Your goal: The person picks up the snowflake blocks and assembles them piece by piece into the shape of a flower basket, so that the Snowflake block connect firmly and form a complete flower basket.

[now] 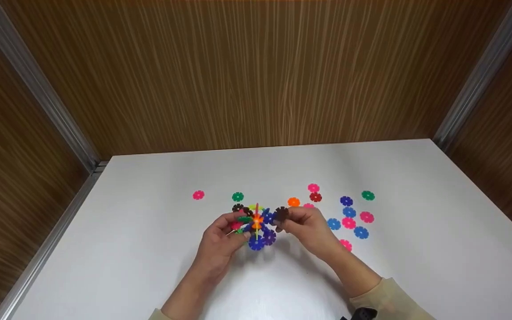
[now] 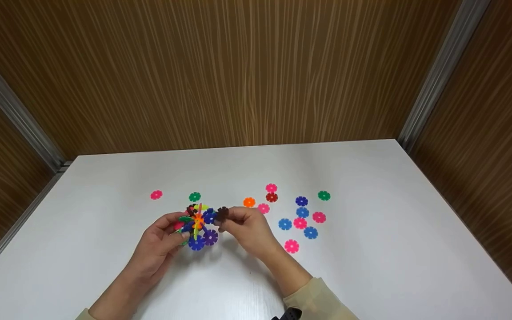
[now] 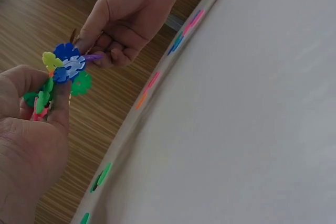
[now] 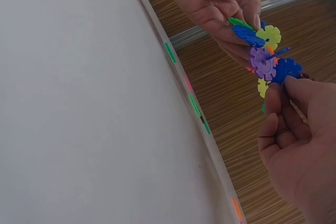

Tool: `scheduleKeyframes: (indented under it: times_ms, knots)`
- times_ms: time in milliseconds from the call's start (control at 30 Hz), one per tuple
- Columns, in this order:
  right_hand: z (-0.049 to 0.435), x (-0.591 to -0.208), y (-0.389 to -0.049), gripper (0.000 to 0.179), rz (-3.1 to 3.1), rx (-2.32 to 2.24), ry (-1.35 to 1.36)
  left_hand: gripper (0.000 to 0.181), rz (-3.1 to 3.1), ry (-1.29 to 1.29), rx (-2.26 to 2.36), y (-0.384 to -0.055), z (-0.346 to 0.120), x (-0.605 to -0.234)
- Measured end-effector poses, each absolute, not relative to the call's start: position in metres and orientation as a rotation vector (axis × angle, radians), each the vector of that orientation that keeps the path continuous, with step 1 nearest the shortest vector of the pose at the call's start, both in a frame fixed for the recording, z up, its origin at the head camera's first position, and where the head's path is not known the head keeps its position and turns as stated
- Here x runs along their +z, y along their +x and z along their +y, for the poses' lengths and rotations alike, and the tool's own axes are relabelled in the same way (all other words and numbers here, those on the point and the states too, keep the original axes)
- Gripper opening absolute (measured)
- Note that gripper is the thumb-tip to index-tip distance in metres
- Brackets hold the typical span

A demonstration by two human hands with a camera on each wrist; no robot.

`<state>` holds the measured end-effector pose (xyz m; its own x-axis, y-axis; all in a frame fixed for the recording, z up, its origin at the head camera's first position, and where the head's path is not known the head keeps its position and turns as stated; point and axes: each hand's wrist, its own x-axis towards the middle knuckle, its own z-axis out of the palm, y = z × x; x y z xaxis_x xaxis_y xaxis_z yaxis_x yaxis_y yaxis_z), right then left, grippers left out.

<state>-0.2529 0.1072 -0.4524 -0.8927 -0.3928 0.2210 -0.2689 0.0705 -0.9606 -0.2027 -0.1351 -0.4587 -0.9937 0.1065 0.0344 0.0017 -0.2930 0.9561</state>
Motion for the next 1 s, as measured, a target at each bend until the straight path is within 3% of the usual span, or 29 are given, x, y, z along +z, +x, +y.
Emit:
scheduleKeyframes:
  times_ms: [1000]
  knots:
    - [0.1121, -0.4553, -0.2535, 0.017, 2.053, -1.981, -0.836, 0.043, 1.850, 0.143, 2.453, -0.2027, -0.1355, -0.4566]
